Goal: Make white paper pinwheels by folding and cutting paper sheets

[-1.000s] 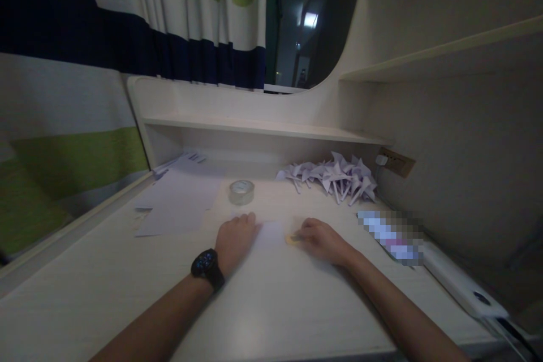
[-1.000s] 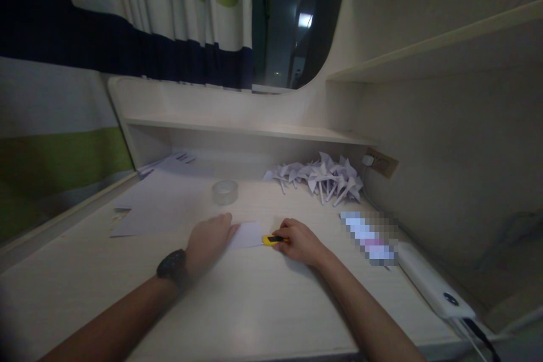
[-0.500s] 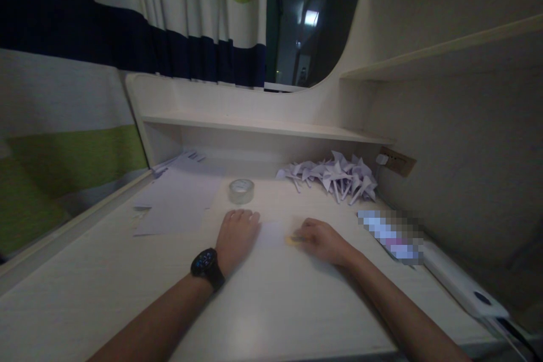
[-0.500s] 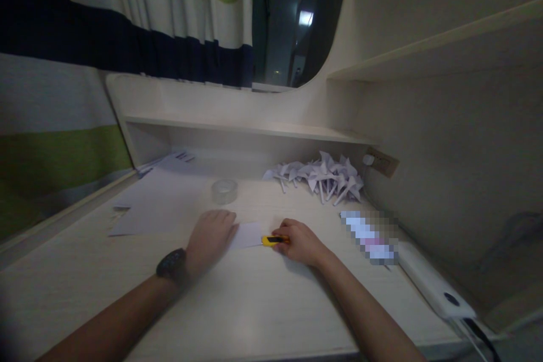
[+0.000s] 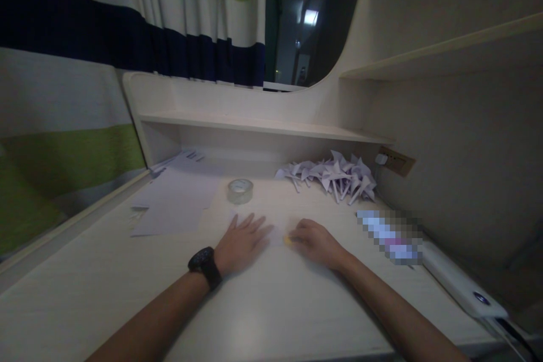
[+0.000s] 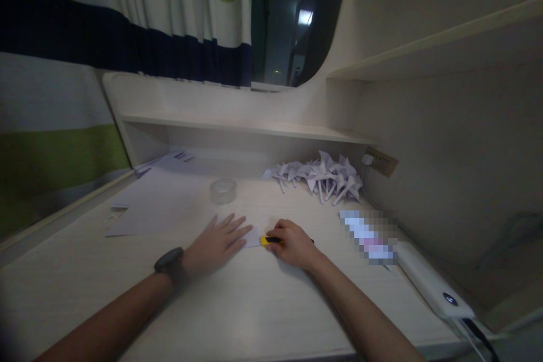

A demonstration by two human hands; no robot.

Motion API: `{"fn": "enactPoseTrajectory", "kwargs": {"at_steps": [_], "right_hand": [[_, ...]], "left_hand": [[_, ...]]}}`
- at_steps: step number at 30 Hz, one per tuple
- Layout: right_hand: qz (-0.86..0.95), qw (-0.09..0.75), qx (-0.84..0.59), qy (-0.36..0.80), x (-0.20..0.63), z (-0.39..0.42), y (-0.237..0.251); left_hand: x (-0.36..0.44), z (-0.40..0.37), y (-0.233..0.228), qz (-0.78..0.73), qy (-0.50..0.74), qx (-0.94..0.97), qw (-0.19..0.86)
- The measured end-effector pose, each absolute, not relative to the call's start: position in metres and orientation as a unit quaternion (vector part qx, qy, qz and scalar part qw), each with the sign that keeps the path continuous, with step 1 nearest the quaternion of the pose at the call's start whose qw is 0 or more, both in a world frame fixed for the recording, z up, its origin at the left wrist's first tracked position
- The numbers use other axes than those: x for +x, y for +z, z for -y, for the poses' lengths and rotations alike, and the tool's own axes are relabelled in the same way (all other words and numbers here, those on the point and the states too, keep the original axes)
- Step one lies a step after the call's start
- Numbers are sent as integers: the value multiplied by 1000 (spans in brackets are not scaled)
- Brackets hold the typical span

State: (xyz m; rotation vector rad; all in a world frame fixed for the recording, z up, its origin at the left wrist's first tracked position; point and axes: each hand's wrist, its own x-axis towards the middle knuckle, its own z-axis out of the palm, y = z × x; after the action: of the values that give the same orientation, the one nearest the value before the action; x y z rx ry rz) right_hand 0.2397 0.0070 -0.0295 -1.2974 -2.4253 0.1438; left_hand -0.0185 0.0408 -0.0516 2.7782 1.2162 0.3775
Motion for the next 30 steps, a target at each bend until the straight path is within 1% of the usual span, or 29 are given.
{"fn": "enactPoseTrajectory", "kwargs": {"at_steps": [18, 30], "right_hand": [[871, 189, -448, 60, 235, -6, -34], [870, 192, -454, 28, 229, -3, -33]], "left_hand": [[-17, -38, -51, -405, 116, 906, 34], [-18, -38, -52, -405, 123, 905, 36]]}}
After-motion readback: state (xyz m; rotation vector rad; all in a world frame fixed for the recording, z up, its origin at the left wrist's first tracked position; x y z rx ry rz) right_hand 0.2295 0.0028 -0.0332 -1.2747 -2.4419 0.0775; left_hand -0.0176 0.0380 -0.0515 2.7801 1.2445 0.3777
